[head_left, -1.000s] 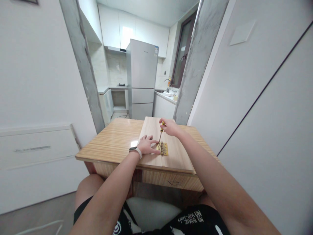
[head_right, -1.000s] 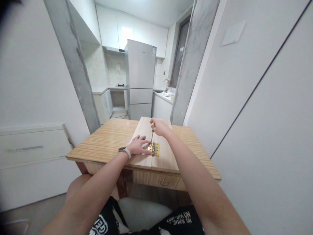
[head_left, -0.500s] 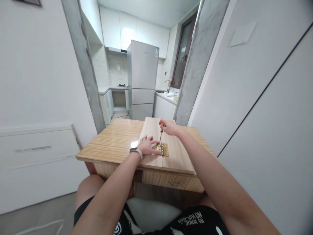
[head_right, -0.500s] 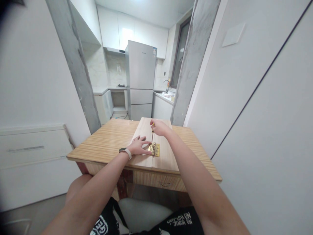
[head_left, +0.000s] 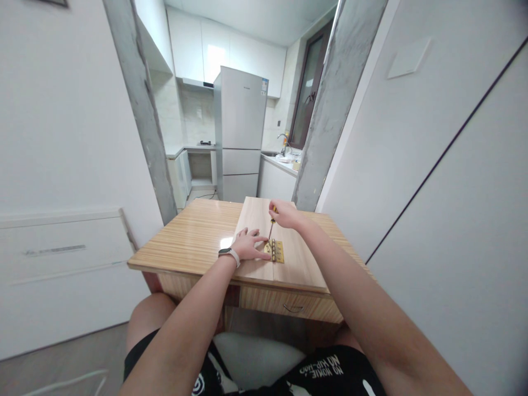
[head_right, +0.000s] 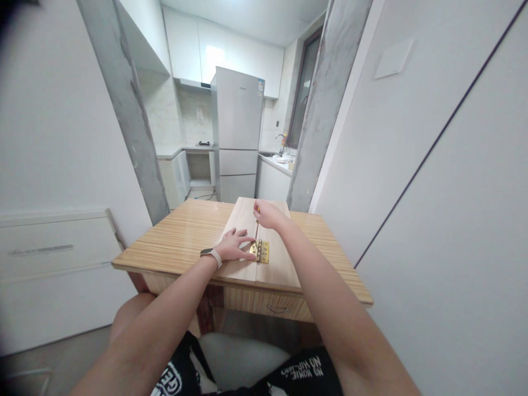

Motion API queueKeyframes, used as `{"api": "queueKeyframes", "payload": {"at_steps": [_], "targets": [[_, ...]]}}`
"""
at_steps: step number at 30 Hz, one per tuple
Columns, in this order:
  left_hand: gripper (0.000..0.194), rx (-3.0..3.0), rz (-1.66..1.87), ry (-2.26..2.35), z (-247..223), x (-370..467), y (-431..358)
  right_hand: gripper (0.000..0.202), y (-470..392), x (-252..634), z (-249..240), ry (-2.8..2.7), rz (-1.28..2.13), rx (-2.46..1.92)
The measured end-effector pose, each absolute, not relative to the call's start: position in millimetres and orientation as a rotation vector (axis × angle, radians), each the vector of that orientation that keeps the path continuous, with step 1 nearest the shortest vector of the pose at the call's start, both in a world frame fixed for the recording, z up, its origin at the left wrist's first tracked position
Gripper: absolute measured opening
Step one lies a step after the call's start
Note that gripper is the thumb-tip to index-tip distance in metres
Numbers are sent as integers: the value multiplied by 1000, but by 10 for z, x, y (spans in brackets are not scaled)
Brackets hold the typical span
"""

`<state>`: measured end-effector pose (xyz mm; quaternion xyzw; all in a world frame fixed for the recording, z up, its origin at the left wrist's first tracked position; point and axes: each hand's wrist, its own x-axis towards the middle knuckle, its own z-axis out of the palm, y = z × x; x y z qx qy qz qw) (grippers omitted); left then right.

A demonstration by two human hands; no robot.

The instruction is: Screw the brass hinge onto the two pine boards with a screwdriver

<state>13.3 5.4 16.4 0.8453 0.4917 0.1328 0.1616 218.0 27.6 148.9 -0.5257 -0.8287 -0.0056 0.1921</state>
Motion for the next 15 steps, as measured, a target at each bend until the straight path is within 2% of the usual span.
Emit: {"api": "queueKeyframes", "payload": {"at_steps": [3, 7, 11, 15], "targets": [[100, 2429, 351, 1394, 171, 120, 53, 19, 243, 2178, 1547, -2345, 140, -1459], [102, 2433, 332, 1388, 185, 117, 48, 19, 188, 2179, 1582, -2336, 252, -1483], [101, 2432, 332, 1394, 199, 126, 39, 8, 167, 2182, 1539, -2308, 111, -1450], [102, 2428, 324, 1388, 200, 130, 43, 16, 172, 2192, 1475, -2260, -105, -1468]]}}
